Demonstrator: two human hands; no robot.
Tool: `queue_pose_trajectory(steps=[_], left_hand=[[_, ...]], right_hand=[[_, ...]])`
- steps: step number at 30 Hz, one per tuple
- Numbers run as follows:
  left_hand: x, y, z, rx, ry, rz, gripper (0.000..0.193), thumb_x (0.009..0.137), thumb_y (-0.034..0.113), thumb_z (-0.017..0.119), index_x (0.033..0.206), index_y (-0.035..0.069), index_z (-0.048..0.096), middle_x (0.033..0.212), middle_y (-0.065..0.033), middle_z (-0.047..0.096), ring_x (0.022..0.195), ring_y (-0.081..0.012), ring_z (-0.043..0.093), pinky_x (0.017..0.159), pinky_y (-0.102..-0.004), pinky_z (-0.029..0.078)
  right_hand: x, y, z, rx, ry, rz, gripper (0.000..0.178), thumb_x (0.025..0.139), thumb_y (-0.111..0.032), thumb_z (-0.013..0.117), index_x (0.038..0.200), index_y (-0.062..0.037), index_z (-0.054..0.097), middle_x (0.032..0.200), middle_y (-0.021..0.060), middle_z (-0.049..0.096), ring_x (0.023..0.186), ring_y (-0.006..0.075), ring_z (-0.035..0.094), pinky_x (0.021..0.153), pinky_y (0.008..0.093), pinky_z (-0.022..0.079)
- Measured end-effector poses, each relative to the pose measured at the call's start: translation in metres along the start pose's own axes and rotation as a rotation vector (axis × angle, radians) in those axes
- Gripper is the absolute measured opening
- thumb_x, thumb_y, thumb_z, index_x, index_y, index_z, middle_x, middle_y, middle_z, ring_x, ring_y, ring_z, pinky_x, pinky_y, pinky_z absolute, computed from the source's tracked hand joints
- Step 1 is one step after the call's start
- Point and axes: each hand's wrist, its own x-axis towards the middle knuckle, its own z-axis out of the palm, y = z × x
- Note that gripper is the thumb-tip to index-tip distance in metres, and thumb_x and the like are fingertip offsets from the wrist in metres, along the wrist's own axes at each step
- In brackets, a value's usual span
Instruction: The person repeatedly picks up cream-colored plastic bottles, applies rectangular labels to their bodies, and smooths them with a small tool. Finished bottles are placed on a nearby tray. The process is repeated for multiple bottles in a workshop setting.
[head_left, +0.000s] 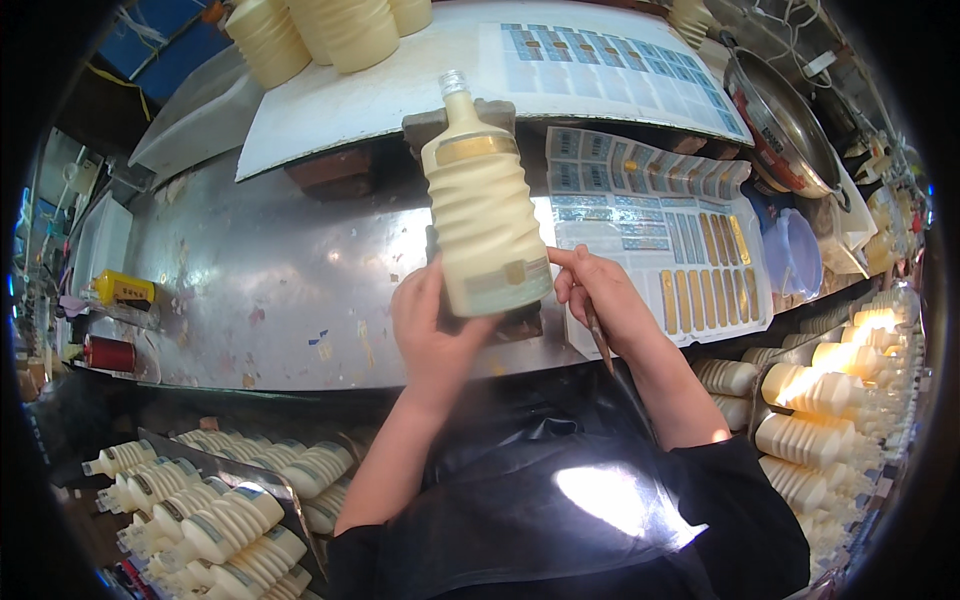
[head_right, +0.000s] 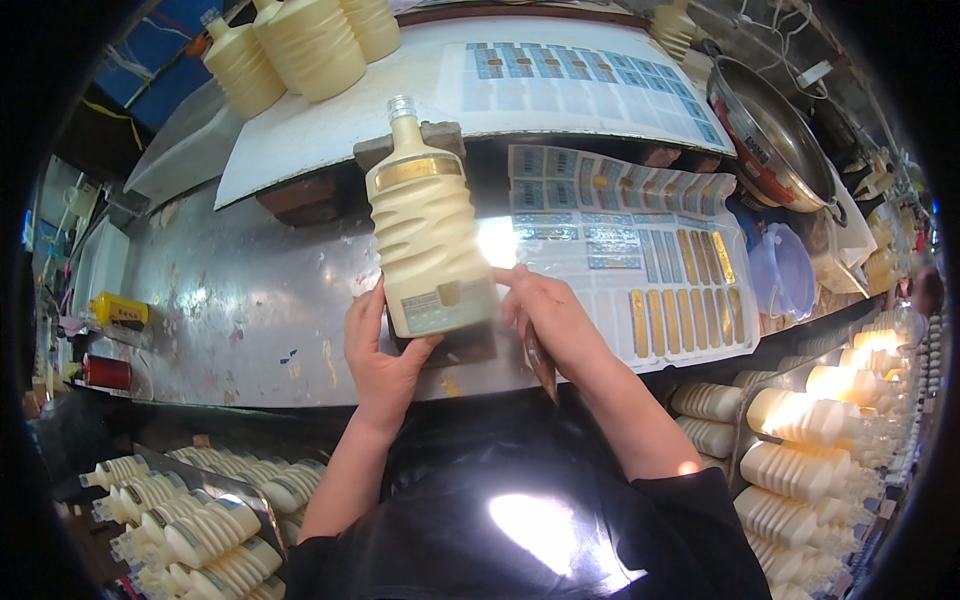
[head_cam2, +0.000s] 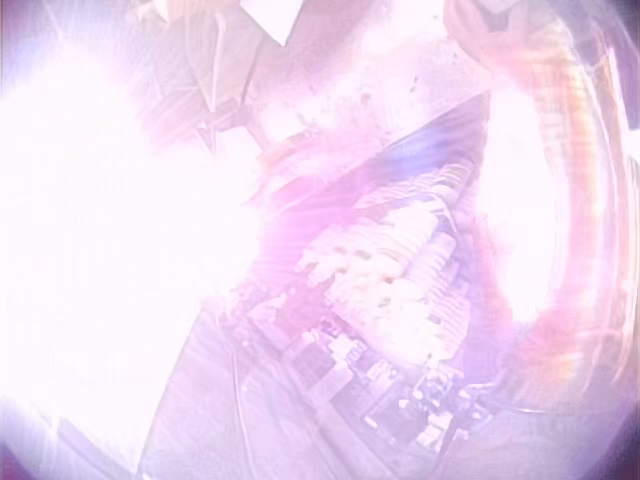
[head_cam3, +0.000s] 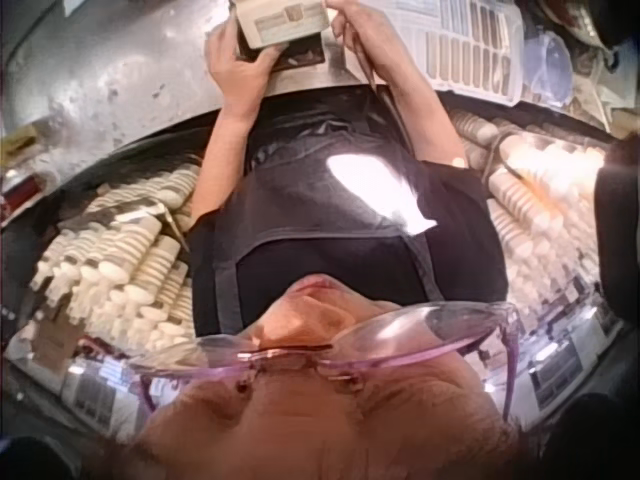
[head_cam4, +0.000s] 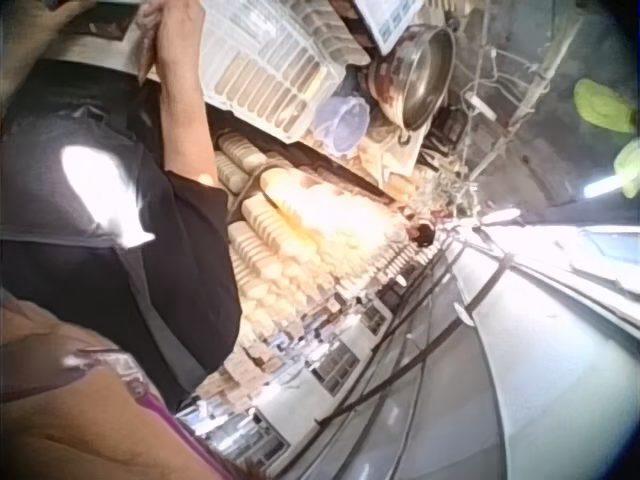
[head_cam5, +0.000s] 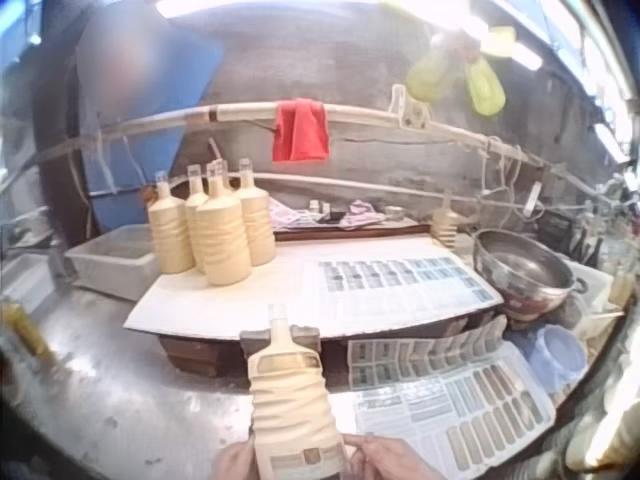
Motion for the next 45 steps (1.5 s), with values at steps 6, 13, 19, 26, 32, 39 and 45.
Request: queue_pose_trajectory(steps=[6, 13, 19, 26, 32, 39, 45], left_hand=[[0.002, 0.014, 0.002, 0.156, 0.092, 0.121, 0.084, 0.061, 0.028, 0.095, 0.135, 0.003, 0.063, 0.115, -0.0121, 0.062, 0.111, -0.0333, 0.056, 0.101, -0.0467, 0.041], [-0.001, 0.013, 0.000, 0.185, 0.082, 0.097, 0.085, 0.061, 0.027, 0.094, 0.135, 0.001, 0.062, 0.117, -0.0125, 0.060, 0.113, -0.0341, 0.055, 0.103, -0.0470, 0.040], [-0.002, 0.004, -0.003, 0.093, 0.028, 0.056, 0.080, 0.071, 0.025, 0.089, 0.140, 0.000, 0.058, 0.121, -0.0147, 0.061, 0.115, -0.0353, 0.055, 0.102, -0.0464, 0.041], [-0.005, -0.010, -0.008, -0.208, -0.162, -0.132, 0.068, 0.097, 0.036, 0.071, 0.149, -0.001, 0.048, 0.138, -0.0153, 0.056, 0.130, -0.0297, 0.050, 0.113, -0.0401, 0.036], [-0.003, -0.014, -0.012, -0.292, -0.219, -0.199, 0.062, 0.099, 0.034, 0.068, 0.148, -0.001, 0.050, 0.142, -0.0164, 0.054, 0.134, -0.0308, 0.047, 0.116, -0.0424, 0.033], [-0.008, -0.013, -0.009, -0.282, -0.179, -0.212, 0.066, 0.098, 0.036, 0.069, 0.148, -0.002, 0.050, 0.143, -0.0170, 0.054, 0.136, -0.0308, 0.046, 0.117, -0.0424, 0.032], [-0.005, -0.007, -0.012, -0.162, -0.180, -0.067, 0.079, 0.098, 0.050, 0.059, 0.152, -0.005, 0.039, 0.147, -0.0211, 0.047, 0.138, -0.0330, 0.043, 0.118, -0.0438, 0.030]], right_hand=[[0.007, 0.007, 0.002, -0.022, -0.003, 0.014, 0.063, 0.113, -0.049, 0.032, 0.140, -0.0006, 0.062, 0.079, -0.0014, 0.055, 0.053, 0.0048, 0.044, 0.049, 0.0197, 0.037], [0.006, 0.002, 0.004, -0.023, -0.001, 0.057, 0.063, 0.113, -0.049, 0.032, 0.140, -0.0008, 0.062, 0.077, -0.0018, 0.054, 0.053, 0.0045, 0.043, 0.048, 0.0192, 0.036], [-0.011, -0.014, 0.003, -0.014, -0.025, -0.001, 0.063, 0.113, -0.049, 0.031, 0.142, -0.0005, 0.061, 0.077, -0.0029, 0.053, 0.053, 0.0036, 0.041, 0.047, 0.0191, 0.035], [-0.022, -0.016, 0.003, 0.036, -0.077, -0.111, 0.052, 0.113, -0.038, 0.038, 0.143, -0.0018, 0.060, 0.080, -0.0017, 0.056, 0.058, 0.0048, 0.045, 0.052, 0.0189, 0.037], [-0.029, -0.030, 0.006, 0.058, -0.145, -0.124, 0.051, 0.111, -0.035, 0.041, 0.147, -0.0028, 0.057, 0.080, -0.0017, 0.058, 0.065, 0.0054, 0.049, 0.060, 0.0198, 0.043], [-0.020, -0.024, 0.006, 0.062, -0.118, -0.119, 0.045, 0.107, -0.028, 0.047, 0.144, -0.0048, 0.059, 0.080, -0.0016, 0.058, 0.070, 0.0057, 0.051, 0.065, 0.0201, 0.044], [0.003, 0.003, 0.004, -0.023, -0.016, -0.024, 0.053, 0.099, -0.028, 0.066, 0.144, -0.0026, 0.054, 0.090, 0.0050, 0.066, 0.081, 0.0101, 0.060, 0.072, 0.0268, 0.050]])
